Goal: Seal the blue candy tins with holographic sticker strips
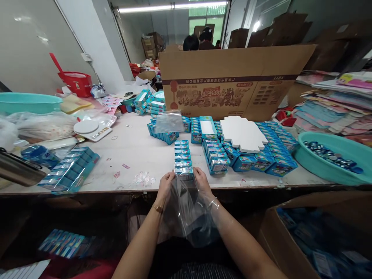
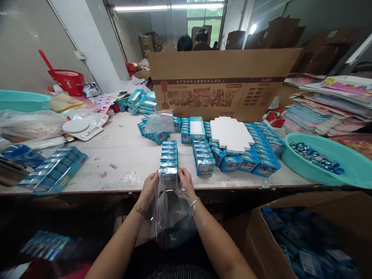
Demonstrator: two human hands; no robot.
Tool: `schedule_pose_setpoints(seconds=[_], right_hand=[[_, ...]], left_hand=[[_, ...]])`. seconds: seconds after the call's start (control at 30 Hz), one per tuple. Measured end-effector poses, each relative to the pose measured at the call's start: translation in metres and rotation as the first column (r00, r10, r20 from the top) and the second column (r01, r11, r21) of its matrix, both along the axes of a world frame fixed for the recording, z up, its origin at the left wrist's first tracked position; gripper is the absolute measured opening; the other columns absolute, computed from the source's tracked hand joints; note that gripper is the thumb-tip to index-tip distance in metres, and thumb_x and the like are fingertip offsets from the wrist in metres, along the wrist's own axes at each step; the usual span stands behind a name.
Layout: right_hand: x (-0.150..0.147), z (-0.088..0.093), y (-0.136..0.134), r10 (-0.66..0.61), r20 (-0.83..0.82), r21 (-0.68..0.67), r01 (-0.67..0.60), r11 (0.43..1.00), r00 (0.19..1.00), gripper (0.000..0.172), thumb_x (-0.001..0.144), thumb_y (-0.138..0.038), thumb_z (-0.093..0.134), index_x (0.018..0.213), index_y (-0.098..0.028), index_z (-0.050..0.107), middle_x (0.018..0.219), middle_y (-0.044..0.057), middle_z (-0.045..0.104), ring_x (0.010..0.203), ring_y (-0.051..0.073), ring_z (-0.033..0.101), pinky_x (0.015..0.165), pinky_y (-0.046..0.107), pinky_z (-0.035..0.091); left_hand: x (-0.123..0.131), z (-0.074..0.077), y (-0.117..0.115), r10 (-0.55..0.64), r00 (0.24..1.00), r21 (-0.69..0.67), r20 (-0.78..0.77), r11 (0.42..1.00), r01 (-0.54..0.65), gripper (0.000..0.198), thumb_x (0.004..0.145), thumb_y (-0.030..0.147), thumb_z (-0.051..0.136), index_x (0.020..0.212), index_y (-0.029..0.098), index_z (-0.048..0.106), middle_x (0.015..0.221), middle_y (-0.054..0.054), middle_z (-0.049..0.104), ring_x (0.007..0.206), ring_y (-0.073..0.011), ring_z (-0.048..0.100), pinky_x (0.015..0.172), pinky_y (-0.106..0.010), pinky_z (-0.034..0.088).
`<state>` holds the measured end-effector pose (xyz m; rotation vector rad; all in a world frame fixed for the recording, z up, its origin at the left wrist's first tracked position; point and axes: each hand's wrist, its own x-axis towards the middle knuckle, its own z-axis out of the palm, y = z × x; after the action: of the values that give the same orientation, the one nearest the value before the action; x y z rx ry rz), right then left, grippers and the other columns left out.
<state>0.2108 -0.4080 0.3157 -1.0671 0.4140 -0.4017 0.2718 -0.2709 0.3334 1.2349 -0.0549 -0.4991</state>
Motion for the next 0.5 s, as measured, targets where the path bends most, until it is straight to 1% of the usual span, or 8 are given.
schedule_pose_setpoints(seconds=[0.07, 0.13, 0.2, 0.27, 0.33, 0.37, 0.43, 0.5], right_hand=[[-0.007, 0.003, 0.007, 0.000, -0.010, -0.009, 0.000, 1.000, 1.000, 0.054, 0.063, -0.069, 0.076, 0.069, -0.023, 0.049, 0.061, -0.008, 0.048, 0.059, 0.011, 0.043, 0.055, 0.022, 0.037], [-0.021, 0.009, 0.015, 0.016, -0.026, -0.008, -0.016, 1.000, 1.000, 0.053, 0.066, -0.068, 0.074, 0.069, -0.023, 0.048, 0.059, -0.008, 0.045, 0.056, 0.011, 0.042, 0.052, 0.023, 0.036], [-0.038, 0.020, 0.021, 0.061, -0.034, 0.010, -0.061, 0.998, 0.998, 0.050, 0.070, -0.066, 0.074, 0.070, -0.024, 0.048, 0.058, -0.007, 0.045, 0.054, 0.011, 0.042, 0.050, 0.023, 0.036], [-0.052, 0.037, 0.022, 0.130, -0.031, 0.036, -0.129, 0.991, 0.991, 0.046, 0.072, -0.061, 0.076, 0.072, -0.023, 0.051, 0.057, -0.007, 0.046, 0.051, 0.010, 0.041, 0.049, 0.023, 0.036], [-0.053, 0.060, 0.015, 0.174, -0.024, 0.070, -0.172, 0.983, 0.984, 0.041, 0.073, -0.054, 0.078, 0.073, -0.022, 0.053, 0.057, -0.007, 0.046, 0.047, 0.008, 0.037, 0.044, 0.022, 0.033], [-0.048, 0.071, 0.010, 0.176, -0.023, 0.093, -0.173, 0.981, 0.984, 0.038, 0.075, -0.050, 0.079, 0.074, -0.022, 0.053, 0.057, -0.007, 0.046, 0.045, 0.007, 0.035, 0.041, 0.021, 0.031], [-0.025, 0.094, -0.003, 0.166, -0.033, 0.162, -0.159, 0.974, 0.986, 0.031, 0.079, -0.038, 0.079, 0.075, -0.021, 0.054, 0.058, -0.007, 0.048, 0.044, 0.005, 0.034, 0.038, 0.017, 0.029], [0.008, 0.113, -0.014, 0.168, -0.044, 0.200, -0.156, 0.967, 0.985, 0.025, 0.083, -0.028, 0.075, 0.074, -0.019, 0.054, 0.059, -0.007, 0.050, 0.043, 0.004, 0.036, 0.036, 0.015, 0.029]], left_hand=[[-0.008, 0.005, 0.004, -0.034, 0.999, -0.008, -0.017, 0.999, 0.034, 0.056, 0.051, 0.067, 0.084, 0.065, 0.017, 0.063, 0.062, -0.001, 0.063, 0.064, -0.0155, 0.059, 0.061, -0.027, 0.047], [-0.019, 0.012, 0.014, -0.080, 0.996, 0.004, -0.041, 0.997, 0.080, 0.053, 0.056, 0.066, 0.083, 0.067, 0.016, 0.067, 0.061, -0.003, 0.065, 0.064, -0.0179, 0.061, 0.060, -0.029, 0.049], [-0.032, 0.022, 0.026, -0.119, 0.990, 0.013, -0.073, 0.993, 0.120, 0.049, 0.065, 0.064, 0.080, 0.068, 0.016, 0.069, 0.057, -0.003, 0.063, 0.058, -0.0167, 0.058, 0.054, -0.028, 0.047], [-0.039, 0.036, 0.037, -0.155, 0.977, -0.001, -0.143, 0.988, 0.157, 0.044, 0.074, 0.061, 0.076, 0.073, 0.017, 0.070, 0.054, -0.001, 0.060, 0.050, -0.0135, 0.052, 0.046, -0.026, 0.043], [-0.037, 0.059, 0.042, -0.192, 0.947, -0.055, -0.257, 0.981, 0.184, 0.038, 0.081, 0.054, 0.073, 0.076, 0.017, 0.068, 0.050, 0.002, 0.055, 0.042, -0.0097, 0.046, 0.039, -0.022, 0.040], [-0.032, 0.072, 0.042, -0.209, 0.921, -0.094, -0.328, 0.978, 0.188, 0.035, 0.084, 0.050, 0.071, 0.073, 0.017, 0.065, 0.049, 0.004, 0.052, 0.040, -0.0077, 0.044, 0.038, -0.020, 0.039], [-0.013, 0.101, 0.037, -0.202, 0.864, -0.190, -0.462, 0.974, 0.126, 0.033, 0.093, 0.039, 0.064, 0.069, 0.017, 0.059, 0.046, 0.007, 0.045, 0.035, -0.0039, 0.040, 0.037, -0.015, 0.040], [0.011, 0.127, 0.028, -0.171, 0.818, -0.254, -0.549, 0.967, 0.031, 0.033, 0.100, 0.030, 0.053, 0.070, 0.015, 0.056, 0.047, 0.008, 0.046, 0.035, -0.0023, 0.044, 0.039, -0.012, 0.045]])
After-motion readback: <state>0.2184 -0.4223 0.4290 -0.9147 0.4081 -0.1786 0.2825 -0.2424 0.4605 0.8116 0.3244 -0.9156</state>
